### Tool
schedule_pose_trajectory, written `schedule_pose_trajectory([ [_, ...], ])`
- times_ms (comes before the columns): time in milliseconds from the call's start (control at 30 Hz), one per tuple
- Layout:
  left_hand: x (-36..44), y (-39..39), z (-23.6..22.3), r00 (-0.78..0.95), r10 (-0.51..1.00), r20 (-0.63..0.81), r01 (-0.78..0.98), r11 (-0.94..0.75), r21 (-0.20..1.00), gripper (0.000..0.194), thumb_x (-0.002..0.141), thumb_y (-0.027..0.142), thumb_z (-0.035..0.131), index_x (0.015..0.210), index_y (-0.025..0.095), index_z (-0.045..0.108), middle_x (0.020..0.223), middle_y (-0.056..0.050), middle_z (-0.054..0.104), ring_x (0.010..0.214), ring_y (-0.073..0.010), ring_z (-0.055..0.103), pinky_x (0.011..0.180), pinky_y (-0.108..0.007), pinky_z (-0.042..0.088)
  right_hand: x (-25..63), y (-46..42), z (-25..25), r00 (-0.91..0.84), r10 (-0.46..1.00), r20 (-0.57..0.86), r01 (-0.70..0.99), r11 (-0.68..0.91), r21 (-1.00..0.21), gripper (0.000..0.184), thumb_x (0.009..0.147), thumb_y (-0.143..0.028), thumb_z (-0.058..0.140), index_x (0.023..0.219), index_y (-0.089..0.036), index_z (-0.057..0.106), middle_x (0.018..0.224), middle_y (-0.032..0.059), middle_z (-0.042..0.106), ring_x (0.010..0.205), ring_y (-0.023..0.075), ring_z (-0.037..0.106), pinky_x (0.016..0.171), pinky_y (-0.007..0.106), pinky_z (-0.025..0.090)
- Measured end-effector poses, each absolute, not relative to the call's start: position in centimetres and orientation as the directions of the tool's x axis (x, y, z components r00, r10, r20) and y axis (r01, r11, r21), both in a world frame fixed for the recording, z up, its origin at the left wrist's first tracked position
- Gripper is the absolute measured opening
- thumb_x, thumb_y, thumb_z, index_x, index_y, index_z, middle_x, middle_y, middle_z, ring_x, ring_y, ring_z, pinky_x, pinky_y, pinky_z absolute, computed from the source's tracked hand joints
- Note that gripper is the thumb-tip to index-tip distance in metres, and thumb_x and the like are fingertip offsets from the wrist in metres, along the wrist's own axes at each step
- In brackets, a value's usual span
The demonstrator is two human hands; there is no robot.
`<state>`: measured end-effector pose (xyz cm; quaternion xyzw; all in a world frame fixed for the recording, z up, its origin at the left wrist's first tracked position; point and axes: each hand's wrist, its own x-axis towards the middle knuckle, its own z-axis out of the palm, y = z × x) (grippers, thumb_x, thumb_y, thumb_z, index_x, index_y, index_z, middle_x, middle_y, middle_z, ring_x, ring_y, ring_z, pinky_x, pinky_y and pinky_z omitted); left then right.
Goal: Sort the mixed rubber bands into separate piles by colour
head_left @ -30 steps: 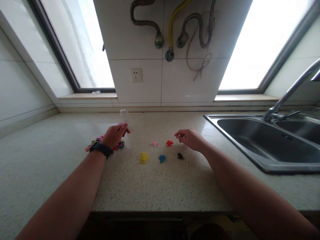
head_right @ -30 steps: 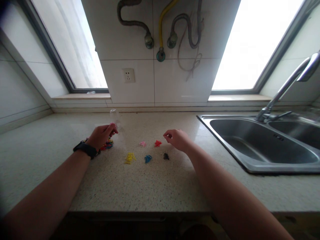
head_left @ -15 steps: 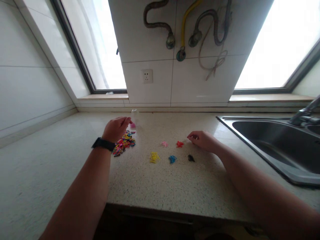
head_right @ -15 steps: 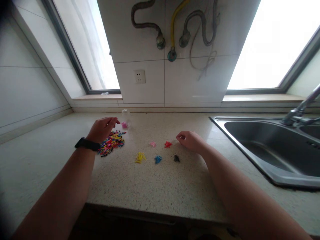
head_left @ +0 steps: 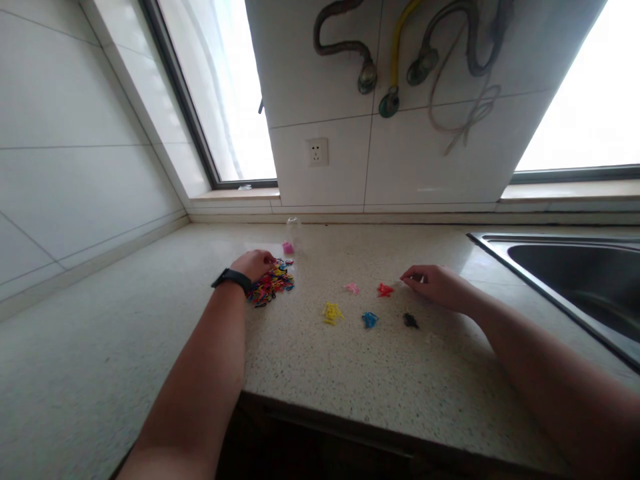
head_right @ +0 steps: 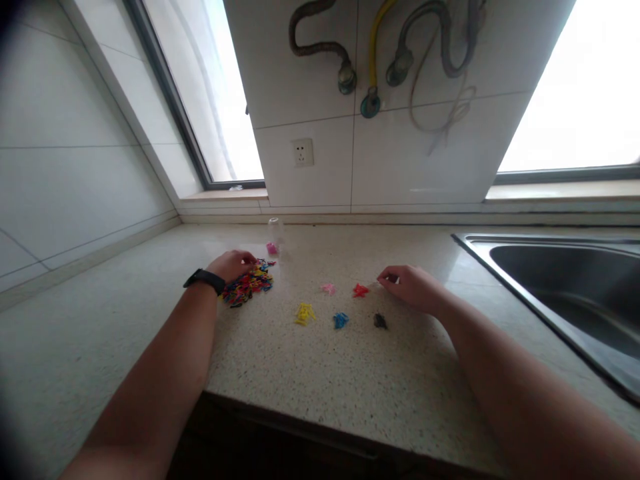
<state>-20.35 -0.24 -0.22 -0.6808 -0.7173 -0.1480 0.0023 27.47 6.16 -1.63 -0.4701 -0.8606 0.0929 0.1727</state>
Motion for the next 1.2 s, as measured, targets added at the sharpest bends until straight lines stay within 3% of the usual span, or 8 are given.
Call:
schedule_pose_trajectory([
  [500, -20.0, -0.1, -0.55, -0.095, 0.977, 0.193, 0.98, 0.058, 0.189, 0.023, 0.079, 0.037, 0.06, 0.09, 0.023, 0.076, 0.093, -0.007, 0.075, 0.084, -0.0216, 0.068, 0.072, -0.027, 0.048, 27.36, 5.96, -1.42, -0.525, 0.833, 0.177, 0.771, 0.553, -0.317, 0.028, 0.088, -0.041, 0.051, 0.096, -0.026, 0.073, 0.089, 0.0037, 0.074, 0.073, 0.0177, 0.065, 0.065, 0.029, 0.044],
  [1200, -19.61, -0.17, -0.08, -0.105, 0.961, 0.256, 0.976, 0.05, 0.213, 0.027, 0.085, 0.04, 0.053, 0.092, 0.021, 0.072, 0.094, -0.009, 0.074, 0.087, -0.0223, 0.067, 0.078, -0.028, 0.048, 27.32, 5.69, -1.23, -0.539, 0.819, 0.194, 0.757, 0.573, -0.315, 0.027, 0.087, -0.039, 0.052, 0.095, -0.025, 0.074, 0.086, 0.0048, 0.074, 0.07, 0.0184, 0.065, 0.062, 0.029, 0.045],
])
